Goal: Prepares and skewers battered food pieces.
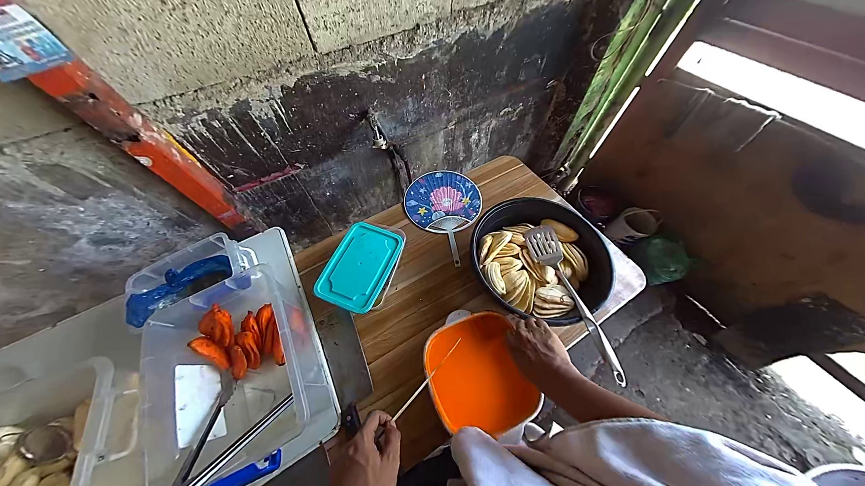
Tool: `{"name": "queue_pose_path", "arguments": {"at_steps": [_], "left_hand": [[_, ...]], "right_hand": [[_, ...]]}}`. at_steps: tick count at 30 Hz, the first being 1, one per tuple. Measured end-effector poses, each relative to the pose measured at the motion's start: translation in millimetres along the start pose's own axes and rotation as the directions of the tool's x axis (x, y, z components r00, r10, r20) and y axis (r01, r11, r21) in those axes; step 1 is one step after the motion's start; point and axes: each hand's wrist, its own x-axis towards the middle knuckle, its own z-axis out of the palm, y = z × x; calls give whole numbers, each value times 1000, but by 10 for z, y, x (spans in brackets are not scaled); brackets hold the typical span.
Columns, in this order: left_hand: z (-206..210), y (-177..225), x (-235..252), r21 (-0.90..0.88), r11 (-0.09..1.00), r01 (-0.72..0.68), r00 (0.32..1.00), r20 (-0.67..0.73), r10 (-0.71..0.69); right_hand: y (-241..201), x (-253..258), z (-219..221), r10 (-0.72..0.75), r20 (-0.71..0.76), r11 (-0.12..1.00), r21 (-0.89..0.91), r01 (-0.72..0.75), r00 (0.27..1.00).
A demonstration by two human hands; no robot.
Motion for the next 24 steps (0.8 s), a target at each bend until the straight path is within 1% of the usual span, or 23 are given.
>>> {"name": "queue_pose_path", "arguments": {"at_steps": [2, 4, 6, 8, 9, 11, 14, 17, 20, 21, 22, 24], "left_hand": [[-35, 1, 51, 112, 994, -4, 1000, 18, 2], [-68, 11, 117, 234, 971, -47, 999, 16, 45], [-85, -9, 205, 328, 937, -122, 990, -32, 140], [-117, -16, 313, 394, 898, -196, 968, -69, 241], [-158, 9, 369, 421, 881, -217, 964, -48, 260], [-250, 83, 491, 475, 842, -255, 963, 45, 266], [-420, 238, 654, 523, 795, -306, 949, 232, 212], [-549, 411, 794, 583, 729, -358, 917, 366, 158], [-640, 599, 863, 623, 659, -422, 888, 432, 160], [-658, 654, 877, 637, 632, -441, 881, 442, 169], [-670, 702, 890, 650, 607, -457, 877, 444, 184], [-690, 780, 897, 669, 581, -465, 879, 428, 211]], "right_hand": [[10, -139, 4, 54, 96, 999, -1, -54, 994], [-17, -270, 25, 98, 189, 995, 4, -100, 977], [-75, -371, 68, 131, 254, 990, 21, -141, 958], [-120, -416, 136, 167, 296, 976, 88, -200, 941], [-141, -418, 178, 186, 310, 963, 129, -235, 932], [-183, -391, 307, 211, 346, 926, 230, -300, 914], [-315, -275, 648, 167, 392, 858, 394, -329, 905], [-472, -176, 896, 111, 327, 746, 596, -296, 938], [-466, -210, 827, 160, 223, 632, 725, -273, 962], [-420, -252, 757, 188, 179, 620, 741, -258, 966], [-356, -304, 672, 216, 131, 640, 729, -242, 967], [-208, -400, 485, 275, 48, 733, 636, -242, 960]]}}
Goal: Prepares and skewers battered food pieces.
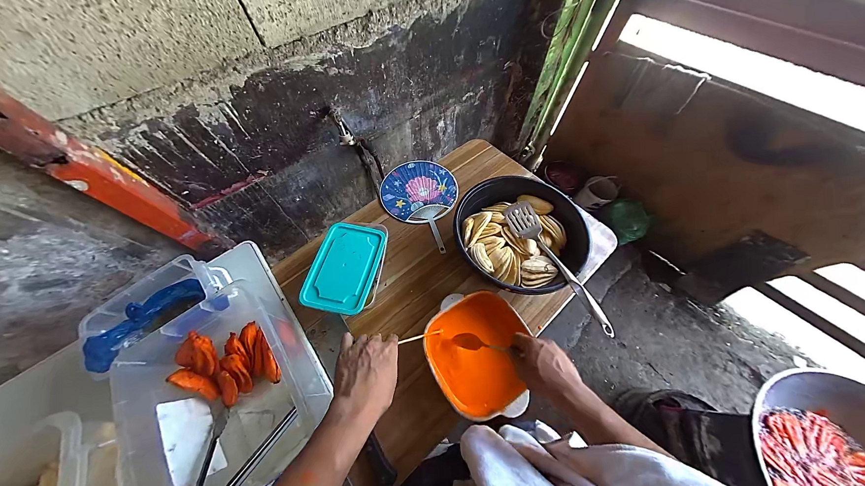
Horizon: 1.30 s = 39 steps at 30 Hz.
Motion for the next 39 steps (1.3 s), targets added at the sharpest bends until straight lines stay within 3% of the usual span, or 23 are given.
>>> {"name": "queue_pose_path", "arguments": {"at_steps": [3, 6, 10, 14, 19, 25, 31, 35, 39], "left_hand": [[-105, 37, -5, -30, 999, 27, 1000, -14, -28], [-156, 69, -64, -76, 994, 73, 997, -2, -73], [-63, 44, -186, -158, 982, 106, 993, -33, -112], [270, -11, -327, -285, 944, 167, 980, -54, -189], [719, 94, -561, -551, 809, 202, 959, -58, -279], [1255, 165, -758, -731, 648, 215, 932, -45, -360], [1208, 111, -780, -708, 666, 234, 924, -50, -379], [1049, 69, -746, -696, 673, 249, 912, -64, -404], [941, 48, -658, -673, 687, 273, 927, -7, -375]], "right_hand": [[61, 5, -250, 5, -100, 978, -206, -26, 995], [106, 27, -125, 24, -46, 952, -304, -37, 999], [184, 88, 119, 28, 87, 990, -138, -16, 996], [333, 269, 154, 121, 1, 991, -58, -121, 993], [242, 337, 132, -15, 180, 998, -65, 27, 984], [100, 445, -212, 106, -43, 981, -158, -112, 993], [-144, 617, 126, -150, 81, 975, -155, 161, 985], [-144, 534, 231, -283, 244, 907, -245, 342, 927], [20, 392, 110, -392, 381, 765, -370, 527, 837]]}}
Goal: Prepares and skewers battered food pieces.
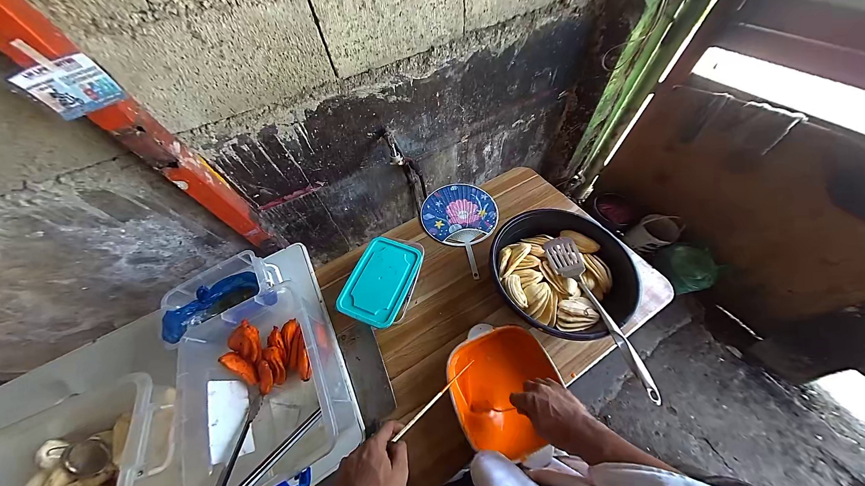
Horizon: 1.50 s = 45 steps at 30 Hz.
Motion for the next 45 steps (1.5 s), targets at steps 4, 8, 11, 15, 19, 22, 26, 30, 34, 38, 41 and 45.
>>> {"name": "queue_pose_path", "arguments": {"at_steps": [4, 8, 11, 15, 19, 22, 26, 30, 34, 38, 41, 45], "left_hand": [[19, 33, 81, 62, 997, -46, 999, 22, 45], [54, 98, 193, 173, 979, -105, 994, 2, 106], [43, 178, 269, 208, 972, -104, 992, -50, 117], [-42, 254, 321, 219, 972, -90, 995, -23, 97], [-49, 241, 284, 325, 942, -79, 992, 119, 42], [43, 181, 240, 318, 943, -96, 983, 178, 40], [169, 167, 251, 214, 973, -90, 986, 158, 57], [141, 225, 204, 195, 978, -77, 994, 95, 59], [115, 272, 273, 263, 960, -92, 992, 109, 66], [62, 328, 339, 301, 947, -116, 992, 81, 96], [34, 306, 348, 318, 943, -104, 994, 66, 87], [39, 301, 361, 313, 947, -67, 992, 118, 32]], "right_hand": [[207, -231, -299, 18, -67, 995, -98, -25, 998], [242, -176, -581, 238, -245, 969, -2, -246, 940], [149, -51, -458, 407, -151, 911, 133, -389, 901], [85, -82, -100, 332, -28, 916, 247, -316, 943], [247, -282, -11, 502, -119, 846, 276, -457, 857], [89, -397, 65, 542, -26, 823, 220, -524, 840], [15, -340, 137, 427, 34, 852, 319, -415, 904], [152, -412, 23, 601, -30, 766, 305, -565, 799], [108, -487, 120, 504, 38, 831, 251, -496, 863], [134, -451, 52, 486, -17, 840, 288, -461, 874], [176, -496, -188, 579, -26, 798, 223, -560, 815], [136, -469, -177, 546, 87, 811, 193, -552, 833]]}}
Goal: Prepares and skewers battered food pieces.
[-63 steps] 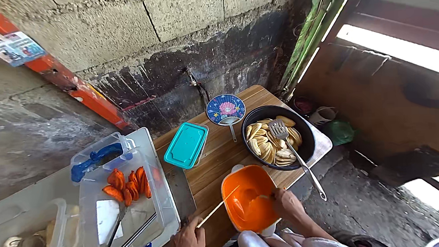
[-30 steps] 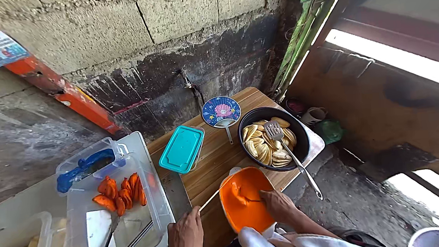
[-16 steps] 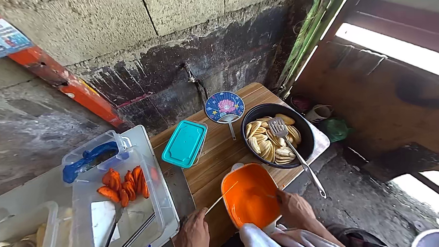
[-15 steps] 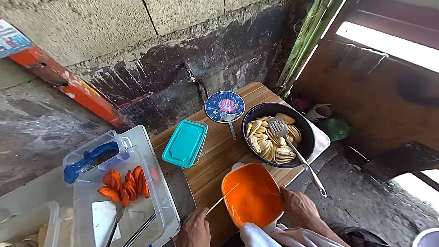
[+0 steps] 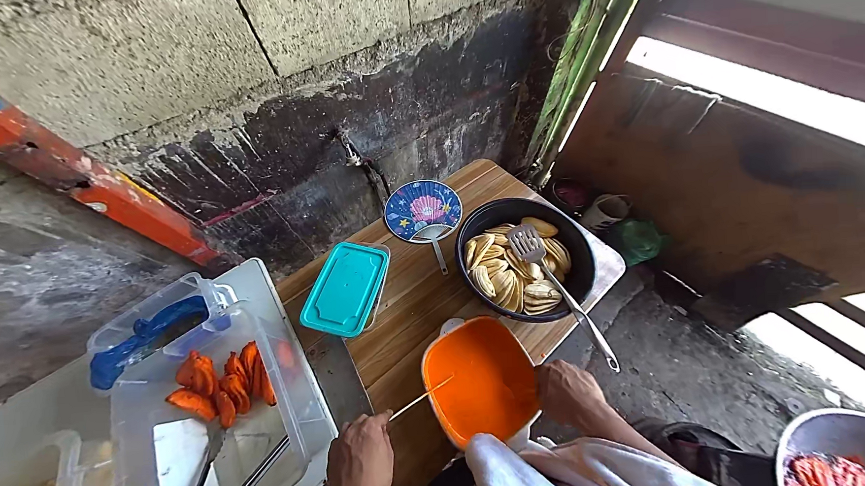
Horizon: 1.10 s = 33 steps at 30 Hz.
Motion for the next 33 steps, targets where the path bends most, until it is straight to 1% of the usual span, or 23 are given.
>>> {"name": "queue_pose_path", "arguments": {"at_steps": [2, 4, 6, 8, 9, 12, 16, 20, 21, 23, 24, 25, 26, 29, 30, 33], "left_hand": [[-4, 11, -11, -7, 1000, 8, 1000, 3, -8], [-16, 19, -30, -13, 1000, 15, 1000, -14, -15], [-27, 22, -44, -12, 1000, 15, 999, -33, -15], [-28, 3, -45, -10, 1000, 16, 999, -45, -16], [-31, -11, -46, -15, 1000, 23, 999, -47, -24], [-45, -31, -59, -24, 998, 56, 998, -36, -57], [-55, -2, -63, -32, 997, 75, 997, 0, -75], [-33, 3, -57, -29, 998, 56, 998, 0, -57], [-36, 7, -59, -26, 999, 46, 999, 2, -46], [-60, -1, -68, -20, 1000, 24, 1000, 14, -24], [-76, -19, -67, -28, 1000, 11, 1000, 22, -11], [-88, -43, -65, -43, 999, 5, 1000, 27, -4], [-85, -74, -60, -61, 998, 5, 999, 32, -3], [-44, -122, -28, -77, 997, 4, 999, 33, -1], [-39, -118, -30, -74, 997, 2, 1000, 28, 0], [-62, -108, -73, -97, 995, 4, 1000, 15, -3]], "right_hand": [[-88, 61, 142, -75, 82, 997, 23, 73, 994], [-197, 172, 334, -151, 118, 984, 108, 138, 981], [-250, 287, 489, -202, 82, 953, 244, 177, 976], [-241, 323, 521, -193, -9, 913, 366, 183, 981], [-222, 297, 486, -171, -56, 902, 394, 179, 984], [-101, 227, 375, -123, -134, 926, 340, 162, 983], [-25, 205, 422, -60, -94, 957, 277, 84, 994], [-175, 211, 560, -98, -114, 925, 357, 133, 989], [-189, 233, 589, -64, -98, 929, 357, 95, 993], [-164, 250, 606, 62, -103, 931, 364, -21, 993], [-147, 240, 586, 105, -121, 927, 372, -53, 987], [-153, 213, 553, 117, -133, 928, 368, -61, 984], [-184, 172, 528, 94, -134, 932, 360, -40, 986], [-347, 114, 573, -71, -113, 938, 330, 105, 991], [-381, 125, 604, -76, -104, 947, 304, 104, 992], [-278, 138, 624, 75, -145, 950, 312, -27, 987]]}}
